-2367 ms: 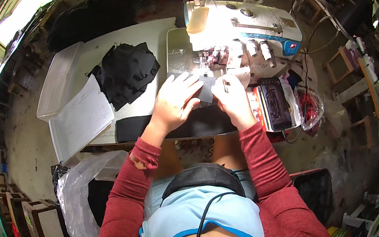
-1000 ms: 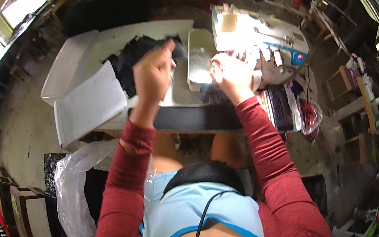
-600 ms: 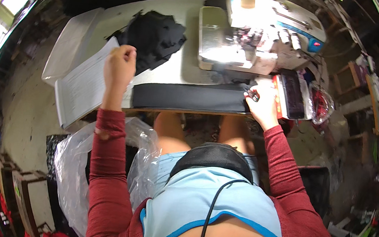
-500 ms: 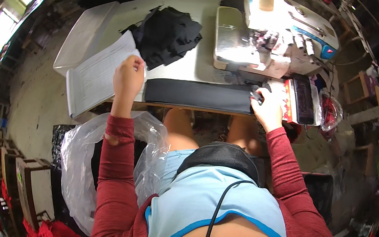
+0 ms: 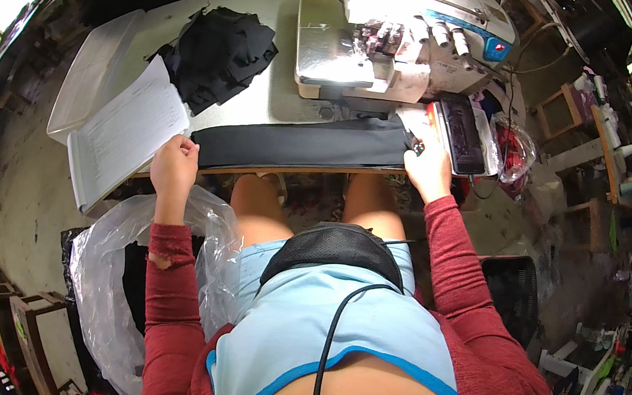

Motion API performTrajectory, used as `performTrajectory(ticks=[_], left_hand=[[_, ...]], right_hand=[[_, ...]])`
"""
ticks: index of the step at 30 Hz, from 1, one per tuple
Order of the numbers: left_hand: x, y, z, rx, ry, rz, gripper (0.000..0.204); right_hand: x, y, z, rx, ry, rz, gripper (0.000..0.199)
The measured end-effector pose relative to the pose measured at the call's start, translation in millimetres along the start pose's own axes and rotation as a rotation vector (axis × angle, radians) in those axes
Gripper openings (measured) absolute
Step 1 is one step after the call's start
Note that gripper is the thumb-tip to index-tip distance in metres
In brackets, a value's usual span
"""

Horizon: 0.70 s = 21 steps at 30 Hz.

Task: The person repeatedly cuts small pieces from a long strip of black fabric using scissors. They trim the strip, fold it, and cut off sections, placing the cut pieces into a pile on the table.

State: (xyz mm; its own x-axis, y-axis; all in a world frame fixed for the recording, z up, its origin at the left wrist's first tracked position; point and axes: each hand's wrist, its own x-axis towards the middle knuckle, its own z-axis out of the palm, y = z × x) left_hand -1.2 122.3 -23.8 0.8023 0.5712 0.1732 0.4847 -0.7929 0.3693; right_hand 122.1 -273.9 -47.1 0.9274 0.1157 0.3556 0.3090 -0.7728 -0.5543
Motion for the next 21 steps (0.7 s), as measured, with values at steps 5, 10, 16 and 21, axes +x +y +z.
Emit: performTrajectory(ticks=[5, 10, 16, 21], left_hand=[[-13, 26, -9, -0.269, 0.061, 0.079, 0.016], [-50, 98, 9, -0.774, -0.086, 0.198, 0.014], [-73, 127, 22, -0.934, -0.071, 0.229, 0.01], [-71, 129, 28, -0.825, -0.038, 0.436, 0.01]], right_hand=[[-4, -8, -1, 0.072, -0.024, 0.033, 0.027], [-9, -94, 34, 0.782, -0.444, 0.114, 0.017], [-14, -127, 35, 1.04, -0.7, 0.459, 0.018], [-14, -120, 28, 1.044, -0.66, 0.423, 0.018]])
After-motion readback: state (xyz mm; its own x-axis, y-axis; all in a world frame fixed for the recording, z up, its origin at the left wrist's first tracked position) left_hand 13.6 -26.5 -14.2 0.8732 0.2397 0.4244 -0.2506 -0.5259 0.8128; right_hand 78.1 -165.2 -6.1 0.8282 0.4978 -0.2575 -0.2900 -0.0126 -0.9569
